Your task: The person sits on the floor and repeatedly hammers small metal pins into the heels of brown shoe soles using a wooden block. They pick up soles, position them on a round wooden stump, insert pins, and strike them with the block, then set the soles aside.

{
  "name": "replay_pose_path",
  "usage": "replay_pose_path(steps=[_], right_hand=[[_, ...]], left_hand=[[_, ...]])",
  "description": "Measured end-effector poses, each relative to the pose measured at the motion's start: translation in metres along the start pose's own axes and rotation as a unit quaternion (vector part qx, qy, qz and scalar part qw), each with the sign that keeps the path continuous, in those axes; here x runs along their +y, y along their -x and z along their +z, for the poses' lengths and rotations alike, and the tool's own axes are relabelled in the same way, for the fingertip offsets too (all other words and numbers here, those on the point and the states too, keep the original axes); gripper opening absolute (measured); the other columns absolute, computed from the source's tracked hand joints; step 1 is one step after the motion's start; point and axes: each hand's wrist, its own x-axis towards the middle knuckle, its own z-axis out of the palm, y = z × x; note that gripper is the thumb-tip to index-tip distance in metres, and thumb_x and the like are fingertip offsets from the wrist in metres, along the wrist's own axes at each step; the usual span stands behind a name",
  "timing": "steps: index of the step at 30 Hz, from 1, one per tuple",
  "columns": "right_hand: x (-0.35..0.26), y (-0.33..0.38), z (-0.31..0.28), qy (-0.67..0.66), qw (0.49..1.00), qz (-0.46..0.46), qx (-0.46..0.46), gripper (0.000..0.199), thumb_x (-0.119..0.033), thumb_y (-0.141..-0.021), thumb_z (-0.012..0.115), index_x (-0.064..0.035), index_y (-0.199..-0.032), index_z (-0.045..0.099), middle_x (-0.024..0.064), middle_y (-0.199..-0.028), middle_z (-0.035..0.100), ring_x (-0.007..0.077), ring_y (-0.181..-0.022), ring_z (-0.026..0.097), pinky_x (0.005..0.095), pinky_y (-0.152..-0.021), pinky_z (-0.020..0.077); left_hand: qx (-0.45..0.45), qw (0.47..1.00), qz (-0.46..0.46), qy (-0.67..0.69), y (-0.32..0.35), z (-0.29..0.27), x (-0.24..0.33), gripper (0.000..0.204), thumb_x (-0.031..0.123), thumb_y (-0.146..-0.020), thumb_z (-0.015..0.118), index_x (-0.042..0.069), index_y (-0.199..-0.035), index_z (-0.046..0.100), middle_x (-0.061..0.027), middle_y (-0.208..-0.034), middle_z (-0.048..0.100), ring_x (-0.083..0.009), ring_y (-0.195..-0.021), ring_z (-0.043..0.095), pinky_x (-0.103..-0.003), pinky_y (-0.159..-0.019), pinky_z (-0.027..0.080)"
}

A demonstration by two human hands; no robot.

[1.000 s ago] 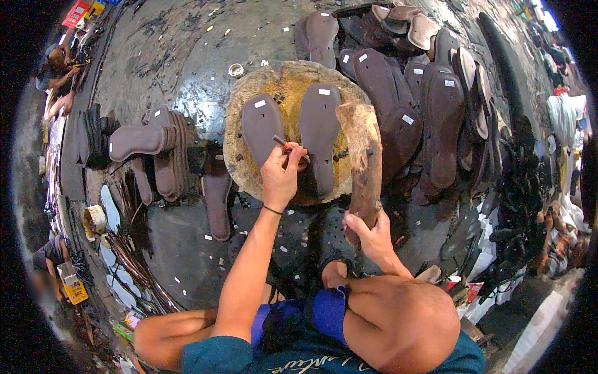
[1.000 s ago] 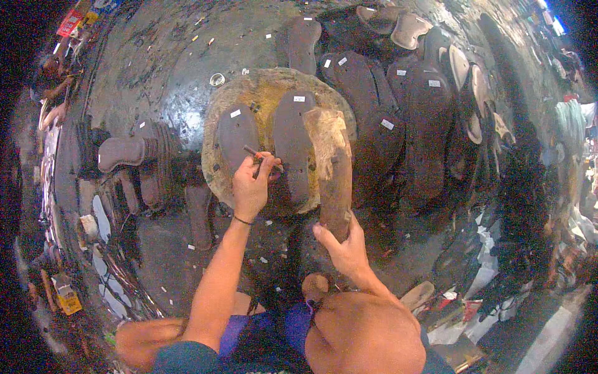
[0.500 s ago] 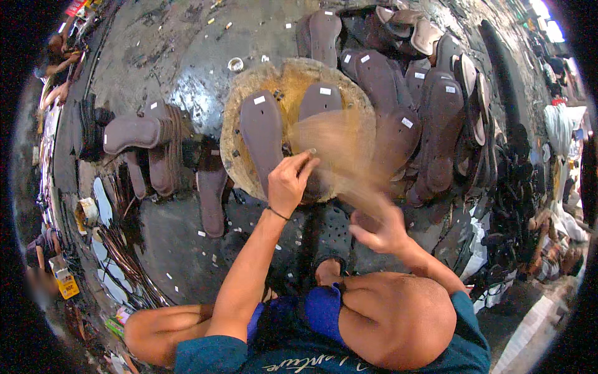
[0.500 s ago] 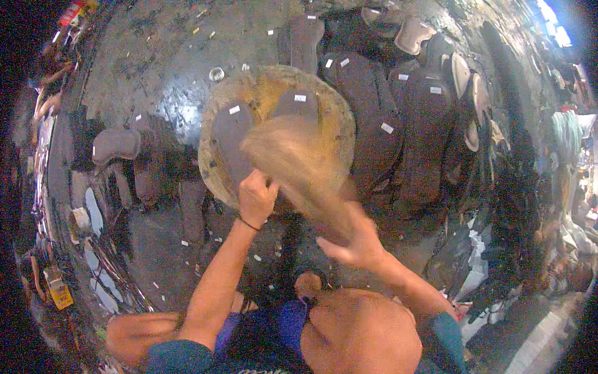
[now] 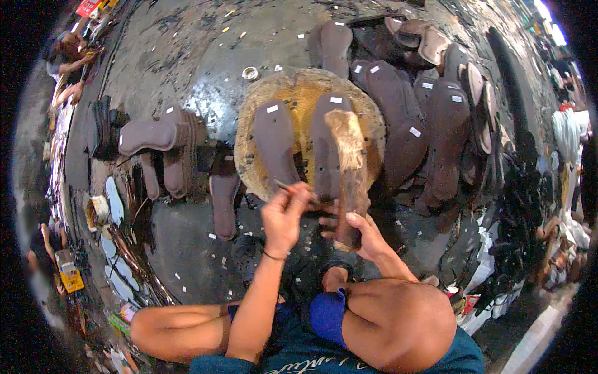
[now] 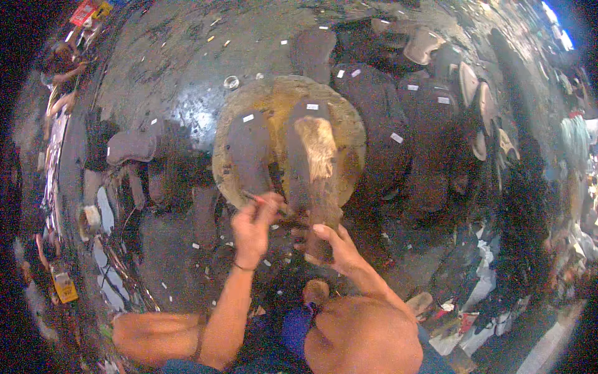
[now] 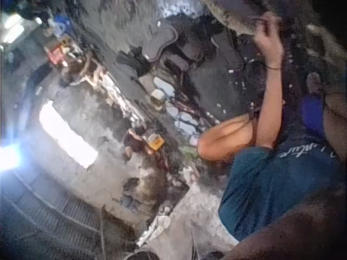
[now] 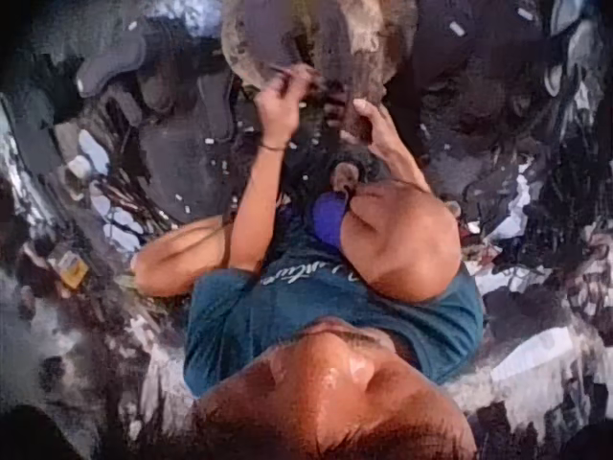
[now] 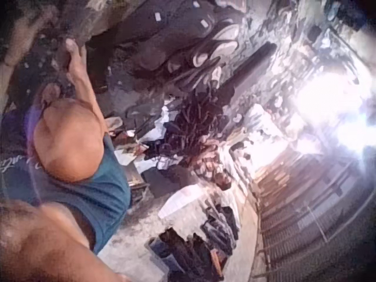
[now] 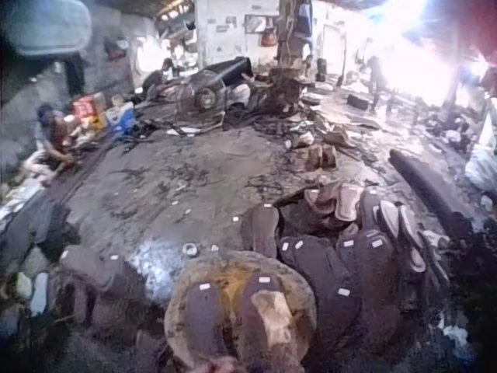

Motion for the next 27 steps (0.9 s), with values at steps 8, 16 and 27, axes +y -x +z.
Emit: replay_pose_path(steps=[8, 16, 27], right_hand=[[0.012, -0.014, 0.017, 0.253, 0.954, -0.132, 0.09, 0.047, -0.023, -0.092, 0.071, -0.001, -0.126, 0.048, 0.0075, -0.103, 0.064, 0.0157, -0.086, 0.063, 0.031, -0.075, 0.0554], [0.003, 0.004, 0.004, 0.279, 0.94, -0.169, 0.095, 0.049, -0.015, -0.088, 0.074, 0.0006, -0.127, 0.048, 0.0082, -0.104, 0.065, 0.0163, -0.09, 0.065, 0.0317, -0.078, 0.0545], [-0.092, 0.023, 0.066, 0.04, 0.8, -0.544, -0.251, 0.07, -0.024, -0.076, 0.08, -0.0045, -0.133, 0.046, 0.008, -0.097, 0.059, 0.0218, -0.081, 0.062, 0.0394, -0.072, 0.0527]], left_hand=[[0.091, 0.987, 0.022, 0.128, -0.013, -0.019, -0.015, 0.019, 0.018, -0.099, 0.061, 0.001, -0.107, 0.061, -0.0117, -0.105, 0.07, -0.0158, -0.094, 0.069, -0.03, -0.077, 0.059], [0.082, 0.988, 0.099, -0.08, -0.068, -0.02, -0.02, 0.023, 0.022, -0.095, 0.069, -0.001, -0.102, 0.067, -0.0045, -0.094, 0.073, -0.0084, -0.084, 0.067, -0.024, -0.073, 0.053], [0.135, 0.909, 0.262, -0.294, -0.055, -0.03, -0.027, 0.02, 0.021, -0.088, 0.075, 0.003, -0.097, 0.071, -0.0106, -0.085, 0.073, -0.0212, -0.073, 0.072, -0.032, -0.062, 0.053]])
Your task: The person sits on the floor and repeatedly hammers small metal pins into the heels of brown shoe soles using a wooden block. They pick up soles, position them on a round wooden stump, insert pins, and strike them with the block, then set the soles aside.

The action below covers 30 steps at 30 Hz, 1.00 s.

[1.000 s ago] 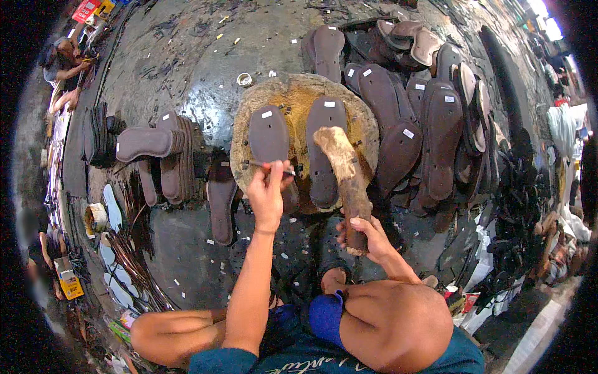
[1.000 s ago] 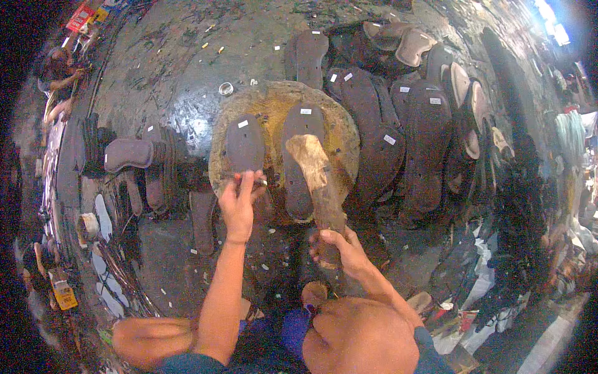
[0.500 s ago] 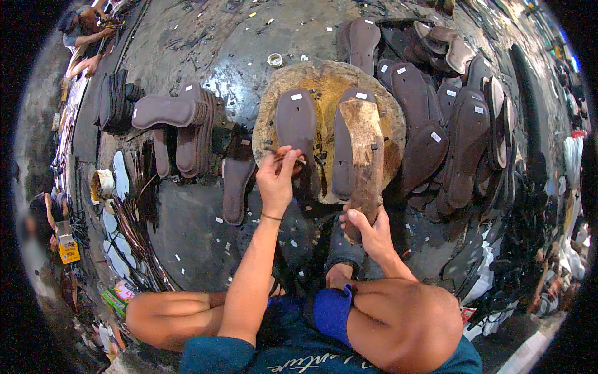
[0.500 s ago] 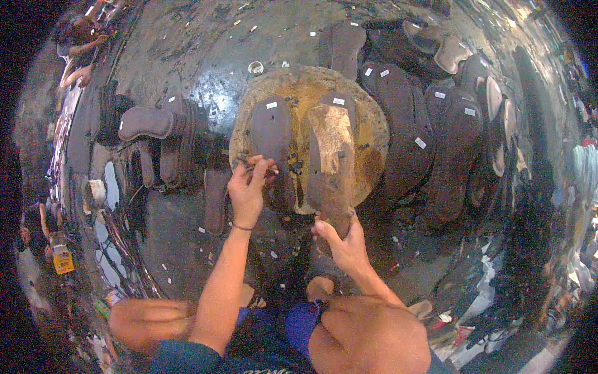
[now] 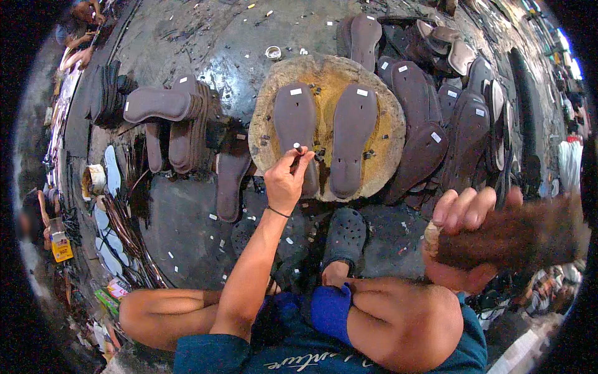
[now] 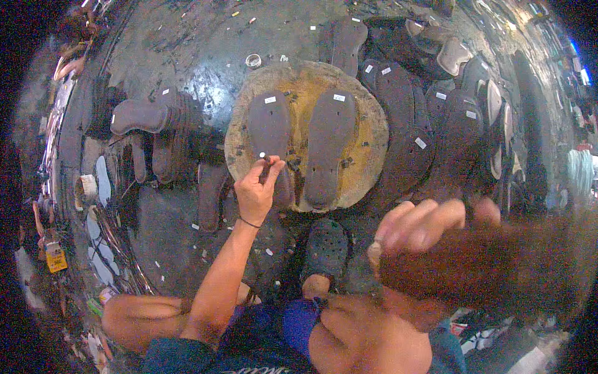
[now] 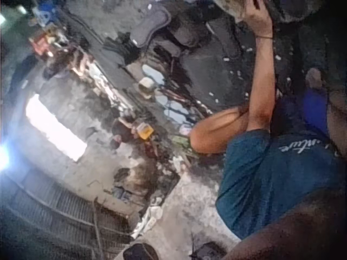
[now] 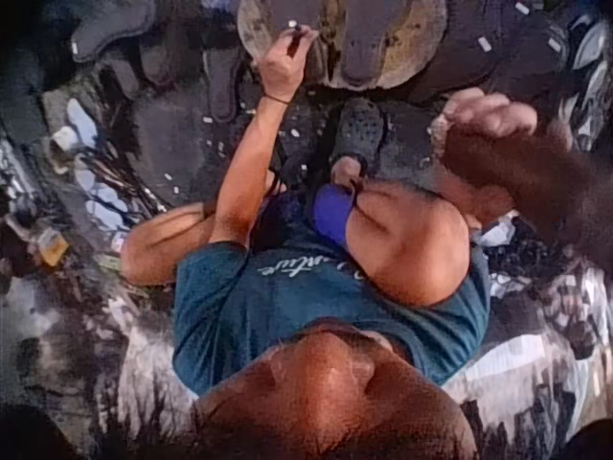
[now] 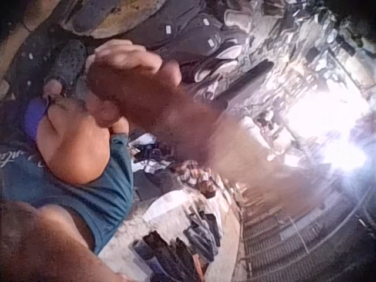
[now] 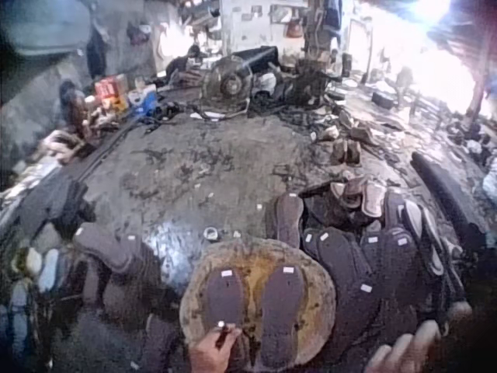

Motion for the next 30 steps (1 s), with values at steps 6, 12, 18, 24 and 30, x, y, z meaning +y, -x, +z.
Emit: replay_pose_path(steps=[6, 12, 18, 24, 30], right_hand=[[0.009, 0.074, -0.034, 0.213, 0.751, 0.622, -0.063, 0.046, -0.025, -0.086, 0.071, 0.0009, -0.121, 0.057, 0.0117, -0.102, 0.069, 0.0196, -0.082, 0.066, 0.0351, -0.075, 0.0542], [0.056, 0.074, -0.027, 0.164, 0.849, 0.492, 0.103, 0.045, -0.027, -0.092, 0.062, 0.0034, -0.124, 0.052, 0.0125, -0.093, 0.065, 0.0233, -0.08, 0.067, 0.0367, -0.072, 0.0565], [0.077, 0.083, -0.01, 0.025, 0.794, 0.563, 0.228, 0.045, -0.026, -0.095, 0.063, 0.001, -0.129, 0.053, 0.0115, -0.103, 0.065, 0.0222, -0.089, 0.066, 0.0383, -0.08, 0.0557], [0.088, 0.097, -0.022, 0.225, 0.804, 0.527, 0.157, 0.044, -0.025, -0.089, 0.074, 0.0005, -0.12, 0.056, 0.0078, -0.1, 0.067, 0.0164, -0.087, 0.064, 0.0325, -0.077, 0.0534], [0.067, 0.087, -0.014, 0.31, 0.822, 0.467, 0.105, 0.049, -0.022, -0.086, 0.076, 0.0003, -0.123, 0.054, 0.0062, -0.102, 0.066, 0.0155, -0.09, 0.063, 0.0314, -0.082, 0.0515]], left_hand=[[-0.039, 0.968, 0.236, -0.077, 0.003, -0.001, -0.008, 0.024, 0.015, -0.088, 0.073, 0.003, -0.108, 0.067, -0.0135, -0.086, 0.071, -0.0278, -0.082, 0.069, -0.037, -0.07, 0.054], [-0.045, 0.969, -0.175, 0.17, -0.024, -0.009, 0.01, 0.022, 0.024, -0.099, 0.06, 0.002, -0.095, 0.058, -0.0138, -0.087, 0.07, -0.0197, -0.078, 0.07, -0.034, -0.06, 0.054], [-0.112, 0.974, -0.138, 0.141, 0.031, -0.032, 0.047, 0.024, 0.021, -0.098, 0.065, -0.003, -0.096, 0.068, -0.0073, -0.09, 0.072, -0.0129, -0.086, 0.068, -0.026, -0.07, 0.055], [0.018, 0.875, -0.291, 0.387, 0.027, -0.036, 0.014, 0.024, 0.019, -0.102, 0.057, 0.0, -0.116, 0.057, -0.0138, -0.109, 0.069, -0.0182, -0.094, 0.069, -0.03, -0.077, 0.061], [-0.016, 0.902, -0.253, 0.349, -0.005, -0.021, -0.019, 0.022, 0.022, -0.102, 0.058, 0.002, -0.111, 0.06, -0.0108, -0.105, 0.072, -0.0166, -0.091, 0.07, -0.028, -0.076, 0.057]])
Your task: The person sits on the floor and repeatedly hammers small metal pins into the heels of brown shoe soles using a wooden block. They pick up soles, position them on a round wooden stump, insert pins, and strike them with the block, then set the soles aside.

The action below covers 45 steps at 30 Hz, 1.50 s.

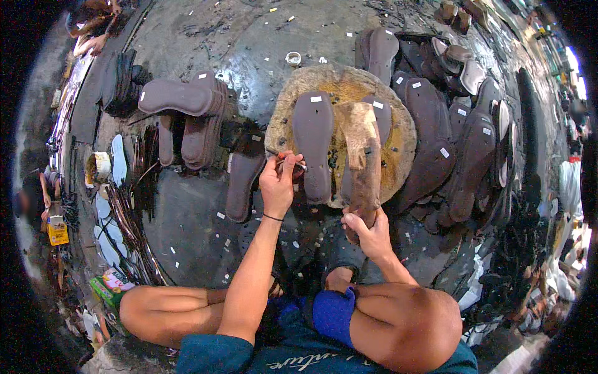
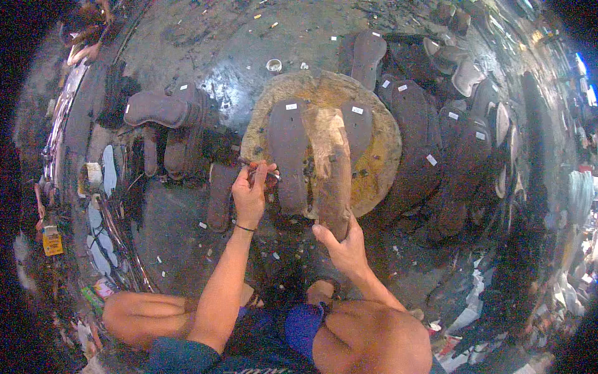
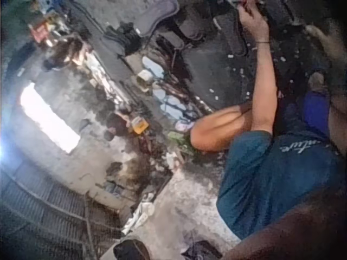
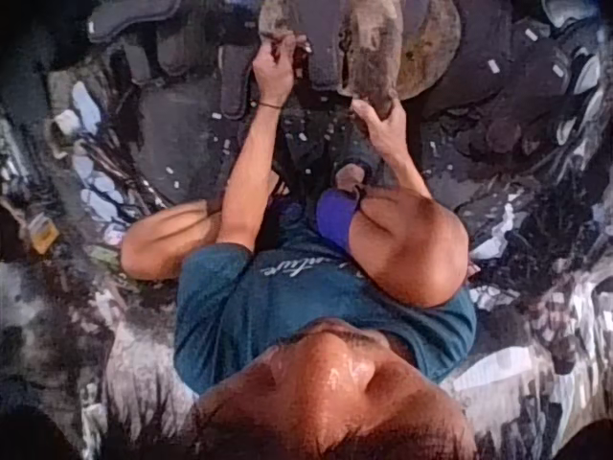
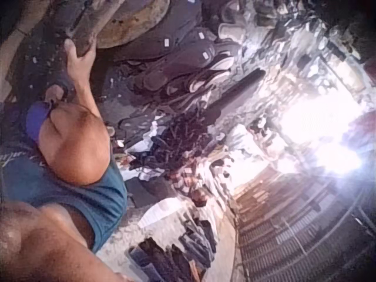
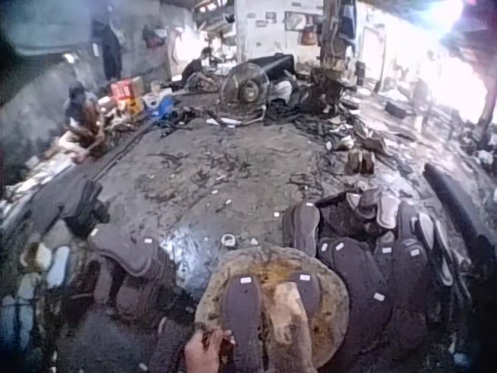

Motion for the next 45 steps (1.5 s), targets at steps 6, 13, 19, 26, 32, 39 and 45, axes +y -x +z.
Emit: replay_pose_path(steps=[6, 13, 19, 26, 32, 39, 45], right_hand=[[-0.008, 0.01, -0.008, 0.006, 1.0, 0.001, -0.012, 0.051, -0.022, -0.083, 0.078, -0.0004, -0.123, 0.054, 0.007, -0.106, 0.066, 0.0156, -0.096, 0.062, 0.0322, -0.087, 0.0501], [-0.106, 0.024, -0.01, -0.041, 0.997, -0.063, -0.034, 0.052, -0.018, -0.081, 0.078, -0.0008, -0.122, 0.052, 0.0083, -0.096, 0.064, 0.0194, -0.081, 0.065, 0.0349, -0.071, 0.0553], [-0.14, 0.004, -0.02, -0.196, 0.85, -0.452, -0.189, 0.074, -0.026, -0.078, 0.08, -0.0036, -0.137, 0.043, 0.0092, -0.104, 0.062, 0.022, -0.093, 0.061, 0.0364, -0.08, 0.0514], [0.0, 0.034, -0.065, 0.065, 0.973, 0.073, -0.207, 0.064, -0.022, -0.082, 0.077, 0.0047, -0.134, 0.052, 0.0113, -0.117, 0.064, 0.0193, -0.104, 0.06, 0.0365, -0.093, 0.0494], [0.078, 0.135, -0.113, 0.202, 0.966, 0.071, 0.142, 0.054, -0.015, -0.078, 0.076, 0.0013, -0.125, 0.054, 0.0142, -0.11, 0.057, 0.0278, -0.102, 0.055, 0.039, -0.091, 0.0443], [0.007, 0.041, -0.04, 0.451, 0.842, -0.246, 0.164, 0.076, -0.018, -0.077, 0.077, -0.0006, -0.141, 0.041, 0.0267, -0.145, 0.038, 0.0428, -0.135, 0.037, 0.0486, -0.113, 0.0294], [0.008, -0.037, 0.01, 0.35, 0.888, -0.279, 0.101, 0.083, -0.019, -0.077, 0.077, 0.001, -0.146, 0.035, 0.0296, -0.153, 0.025, 0.0474, -0.138, 0.031, 0.0511, -0.114, 0.0291]], left_hand=[[0.031, 0.997, 0.041, -0.055, 0.003, 0.012, -0.001, 0.022, 0.022, -0.099, 0.062, 0.001, -0.104, 0.065, -0.0075, -0.096, 0.072, -0.0124, -0.086, 0.069, -0.027, -0.071, 0.058], [0.032, 0.92, 0.228, -0.317, 0.01, 0.018, 0.008, 0.017, 0.019, -0.094, 0.069, 0.003, -0.098, 0.068, -0.0107, -0.084, 0.072, -0.0147, -0.07, 0.07, -0.028, -0.061, 0.054], [0.02, 0.89, 0.265, -0.37, 0.011, 0.008, -0.003, 0.019, 0.017, -0.091, 0.072, 0.003, -0.104, 0.07, -0.0108, -0.088, 0.073, -0.0199, -0.074, 0.072, -0.029, -0.063, 0.055], [-0.065, 0.842, 0.36, -0.397, 0.006, 0.004, -0.002, 0.016, 0.015, -0.091, 0.07, 0.001, -0.1, 0.068, -0.0121, -0.091, 0.072, -0.0263, -0.079, 0.071, -0.034, -0.068, 0.056], [-0.017, 0.99, -0.012, -0.142, -0.02, 0.003, 0.025, 0.028, 0.028, -0.102, 0.057, 0.001, -0.099, 0.051, -0.0158, -0.087, 0.072, -0.0224, -0.076, 0.072, -0.033, -0.064, 0.06], [0.109, 0.993, -0.009, -0.046, -0.038, -0.066, 0.039, 0.018, 0.015, -0.101, 0.05, 0.0, -0.111, 0.052, -0.0145, -0.113, 0.068, -0.0224, -0.093, 0.069, -0.034, -0.077, 0.057], [0.071, 0.792, 0.084, -0.6, -0.019, -0.105, 0.003, 0.049, 0.011, -0.074, 0.075, -0.007, -0.106, 0.042, -0.0225, -0.105, 0.048, -0.0415, -0.106, 0.051, -0.046, -0.094, 0.042]])
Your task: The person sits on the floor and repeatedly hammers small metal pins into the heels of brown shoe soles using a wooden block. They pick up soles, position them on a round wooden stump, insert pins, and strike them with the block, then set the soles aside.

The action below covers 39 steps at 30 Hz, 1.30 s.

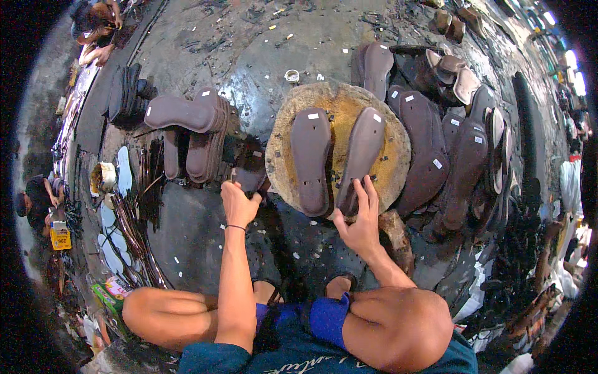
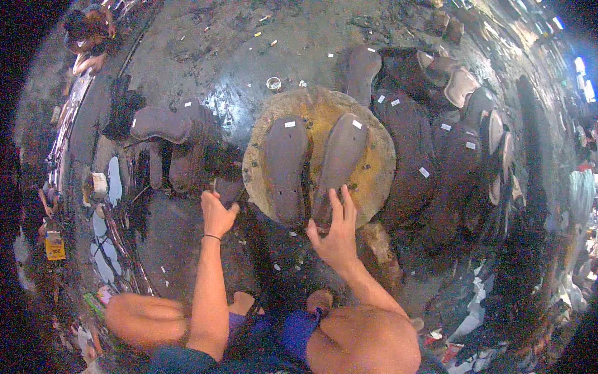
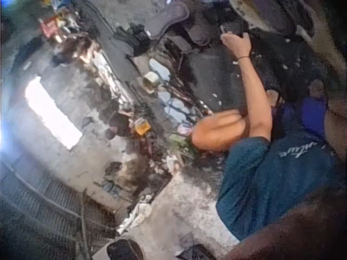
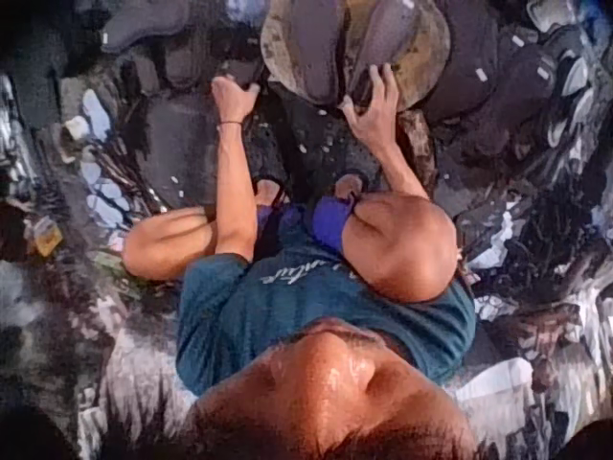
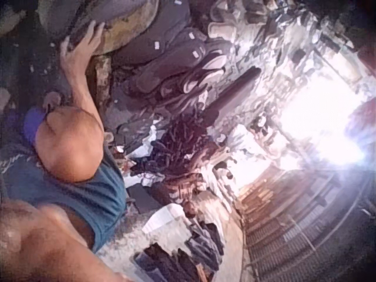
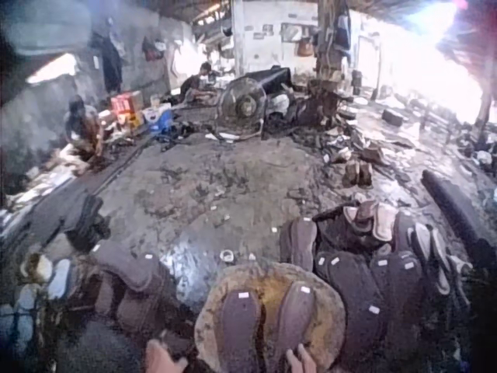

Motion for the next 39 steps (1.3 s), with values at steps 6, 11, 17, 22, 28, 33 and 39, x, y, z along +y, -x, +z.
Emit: replay_pose_path(steps=[6, 11, 17, 22, 28, 33, 39], right_hand=[[-0.033, -0.014, 0.042, 0.085, 0.989, -0.092, -0.074, 0.073, -0.021, -0.079, 0.074, -0.0084, -0.145, 0.042, 0.0294, -0.153, 0.026, 0.0455, -0.136, 0.034, 0.0521, -0.11, 0.0329], [-0.016, -0.015, 0.028, 0.065, 0.991, -0.114, -0.005, 0.078, -0.02, -0.074, 0.076, -0.0079, -0.144, 0.044, 0.0283, -0.149, 0.034, 0.0448, -0.131, 0.04, 0.0517, -0.105, 0.0364], [-0.029, -0.112, -0.064, 0.195, 0.961, -0.147, 0.131, 0.08, -0.018, -0.075, 0.077, -0.0035, -0.145, 0.041, 0.0244, -0.152, 0.033, 0.0403, -0.135, 0.039, 0.0479, -0.11, 0.031], [-0.029, -0.101, -0.061, -0.022, 0.996, -0.087, 0.004, 0.09, -0.027, -0.076, 0.081, 0.0018, -0.146, 0.034, 0.0245, -0.151, 0.032, 0.0401, -0.138, 0.036, 0.0482, -0.114, 0.0293], [-0.038, -0.042, 0.02, -0.354, 0.928, 0.065, -0.094, 0.089, -0.011, -0.078, 0.07, 0.0074, -0.151, 0.021, 0.0251, -0.152, 0.033, 0.0352, -0.141, 0.033, 0.0424, -0.118, 0.0259], [0.0, -0.036, -0.01, -0.148, 0.985, 0.065, 0.064, 0.082, -0.003, -0.08, 0.061, 0.0074, -0.151, 0.022, 0.0267, -0.144, 0.04, 0.0376, -0.136, 0.039, 0.041, -0.116, 0.0269], [0.021, -0.028, -0.022, 0.183, 0.978, 0.095, -0.003, 0.103, -0.039, -0.08, 0.074, -0.0019, -0.155, 0.015, 0.026, -0.152, 0.027, 0.044, -0.141, 0.026, 0.0557, -0.113, 0.0232]], left_hand=[[0.068, 0.998, 0.004, 0.001, 0.02, 0.008, -0.003, 0.057, 0.006, -0.069, 0.079, -0.006, -0.111, 0.042, -0.0211, -0.107, 0.047, -0.04, -0.105, 0.05, -0.045, -0.094, 0.042], [0.16, 0.96, -0.061, 0.22, 0.032, -0.012, 0.042, 0.043, 0.013, -0.077, 0.076, -0.002, -0.101, 0.044, -0.0158, -0.093, 0.048, -0.0371, -0.091, 0.052, -0.045, -0.087, 0.042], [0.051, 0.998, -0.011, -0.027, 0.018, 0.005, 0.007, 0.056, 0.016, -0.074, 0.082, -0.006, -0.107, 0.042, -0.0244, -0.105, 0.052, -0.0424, -0.108, 0.053, -0.048, -0.093, 0.041], [0.077, 0.954, -0.05, 0.285, 0.021, -0.045, 0.064, 0.048, 0.019, -0.083, 0.079, -0.005, -0.106, 0.045, -0.0182, -0.101, 0.064, -0.0314, -0.094, 0.064, -0.044, -0.081, 0.049], [0.065, 0.869, -0.025, 0.489, -0.026, -0.052, 0.13, 0.047, 0.028, -0.085, 0.079, -0.001, -0.097, 0.044, -0.0086, -0.094, 0.058, -0.019, -0.088, 0.055, -0.039, -0.081, 0.045], [0.277, 0.944, -0.141, -0.11, -0.168, -0.091, 0.043, 0.091, 0.067, -0.072, 0.074, -0.009, -0.114, 0.047, -0.0254, -0.12, 0.047, -0.0423, -0.123, 0.039, -0.053, -0.104, 0.032], [0.352, 0.927, -0.088, 0.097, -0.17, -0.083, 0.022, 0.074, 0.034, -0.062, 0.085, -0.007, -0.108, 0.043, -0.0209, -0.108, 0.047, -0.0404, -0.113, 0.044, -0.049, -0.099, 0.035]])
